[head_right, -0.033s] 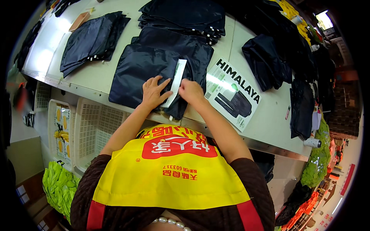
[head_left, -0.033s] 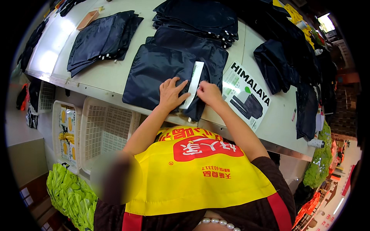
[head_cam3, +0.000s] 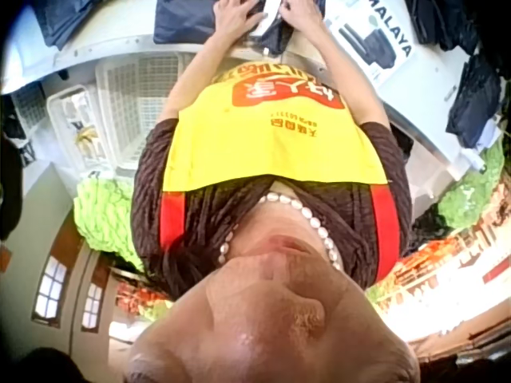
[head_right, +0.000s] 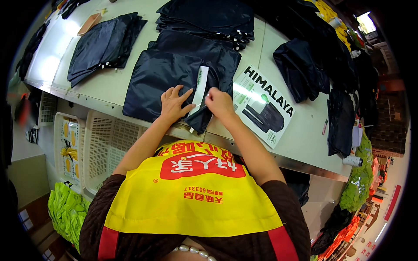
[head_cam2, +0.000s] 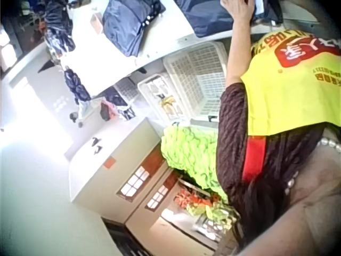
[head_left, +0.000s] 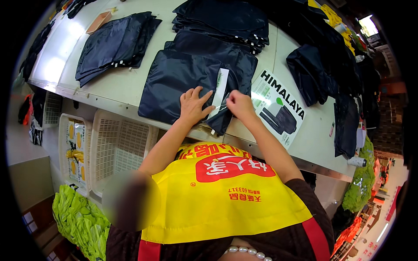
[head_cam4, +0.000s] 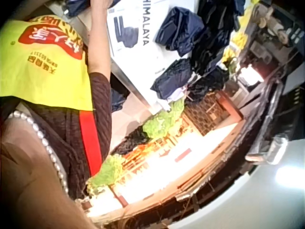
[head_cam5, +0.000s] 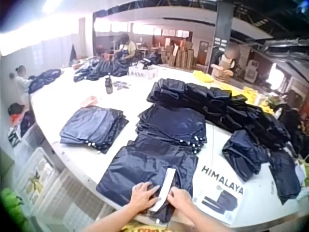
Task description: The person repeatedly picks a folded black pouch from a stack, inserts a printed paper into it, and places the pouch on a growing pile. The person handles the pouches and papers by hand on a worktable in a warehouse-like setting.
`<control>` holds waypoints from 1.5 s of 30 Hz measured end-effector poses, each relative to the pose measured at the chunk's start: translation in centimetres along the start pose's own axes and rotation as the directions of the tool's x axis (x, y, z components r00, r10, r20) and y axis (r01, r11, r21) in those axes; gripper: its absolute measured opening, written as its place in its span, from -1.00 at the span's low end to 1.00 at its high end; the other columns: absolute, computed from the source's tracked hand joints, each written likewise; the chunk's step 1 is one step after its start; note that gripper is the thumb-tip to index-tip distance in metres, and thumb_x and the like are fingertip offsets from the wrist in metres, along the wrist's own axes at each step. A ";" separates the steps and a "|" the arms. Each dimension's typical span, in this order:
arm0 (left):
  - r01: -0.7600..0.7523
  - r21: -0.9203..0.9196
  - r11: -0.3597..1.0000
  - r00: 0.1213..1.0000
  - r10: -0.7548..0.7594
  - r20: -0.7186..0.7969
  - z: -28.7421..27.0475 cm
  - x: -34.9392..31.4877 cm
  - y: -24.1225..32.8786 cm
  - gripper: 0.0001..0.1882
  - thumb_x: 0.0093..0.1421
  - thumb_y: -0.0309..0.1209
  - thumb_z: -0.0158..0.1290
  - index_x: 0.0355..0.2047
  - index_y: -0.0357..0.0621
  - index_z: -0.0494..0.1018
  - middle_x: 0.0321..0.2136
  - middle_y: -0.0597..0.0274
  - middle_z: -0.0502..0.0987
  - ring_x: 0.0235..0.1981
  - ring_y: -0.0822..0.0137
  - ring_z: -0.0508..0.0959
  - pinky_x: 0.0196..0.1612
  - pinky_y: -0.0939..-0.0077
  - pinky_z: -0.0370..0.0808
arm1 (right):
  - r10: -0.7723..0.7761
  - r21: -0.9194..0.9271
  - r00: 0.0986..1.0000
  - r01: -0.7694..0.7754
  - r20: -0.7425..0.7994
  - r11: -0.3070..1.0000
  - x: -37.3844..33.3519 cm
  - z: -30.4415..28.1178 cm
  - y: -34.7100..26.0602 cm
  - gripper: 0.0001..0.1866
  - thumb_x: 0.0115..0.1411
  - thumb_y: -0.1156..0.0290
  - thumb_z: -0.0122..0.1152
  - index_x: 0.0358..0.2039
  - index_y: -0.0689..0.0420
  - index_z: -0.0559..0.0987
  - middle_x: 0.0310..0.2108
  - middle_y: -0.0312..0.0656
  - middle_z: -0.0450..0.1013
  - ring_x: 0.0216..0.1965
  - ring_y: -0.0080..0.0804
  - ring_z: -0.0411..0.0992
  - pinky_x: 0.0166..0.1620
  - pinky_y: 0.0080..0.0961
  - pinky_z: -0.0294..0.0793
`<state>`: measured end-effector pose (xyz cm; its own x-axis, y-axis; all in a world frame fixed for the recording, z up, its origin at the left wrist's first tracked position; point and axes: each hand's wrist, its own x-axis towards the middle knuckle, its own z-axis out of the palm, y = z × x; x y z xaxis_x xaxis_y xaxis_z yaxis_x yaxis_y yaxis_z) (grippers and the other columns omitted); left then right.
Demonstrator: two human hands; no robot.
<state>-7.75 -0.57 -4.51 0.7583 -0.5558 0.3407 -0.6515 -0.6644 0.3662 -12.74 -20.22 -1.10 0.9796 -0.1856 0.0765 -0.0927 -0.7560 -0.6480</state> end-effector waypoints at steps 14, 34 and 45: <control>0.133 -0.036 0.990 0.931 -0.112 0.347 -8.8 -4.5 -1.2 -0.41 -0.16 -0.45 0.03 0.01 -0.10 0.38 0.05 0.01 0.33 0.10 -0.01 0.28 0.06 0.23 0.34 | -0.293 -0.364 0.907 0.394 0.302 0.844 -4.9 2.0 -0.9 -0.28 0.09 -0.03 0.11 0.16 0.13 0.25 0.23 0.03 0.06 0.28 0.02 -0.08 0.24 0.03 -0.09; 0.238 0.334 0.912 0.467 0.194 -0.863 -32.8 3.0 -14.9 -0.76 -0.03 -0.51 0.14 -0.33 -0.38 0.46 -0.37 0.04 0.56 -0.38 0.19 0.55 -0.22 0.40 0.44 | 0.359 -0.540 0.913 -0.206 0.195 0.816 -13.7 -15.6 10.8 0.02 -0.26 0.24 0.47 0.20 0.25 0.13 0.25 0.13 -0.02 0.30 -0.04 -0.08 0.22 -0.07 0.02; 0.317 0.576 0.754 0.914 -0.405 0.027 -14.7 2.3 -39.5 -0.52 0.08 -0.43 -0.03 0.06 -0.21 0.29 0.07 0.02 0.34 0.09 -0.07 0.31 0.05 0.20 0.33 | 0.228 -0.557 0.909 0.005 0.348 0.830 -15.9 -17.4 11.9 -0.73 0.03 0.47 0.12 -0.20 0.16 0.48 -0.14 0.04 0.46 -0.17 -0.08 0.46 -0.15 -0.31 0.46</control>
<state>19.37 31.74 -5.51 0.9575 -0.2522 0.1397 -0.2374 -0.9646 -0.1145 -32.46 -37.14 3.16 0.9317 -0.1229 -0.3417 -0.1713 -0.9785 -0.1152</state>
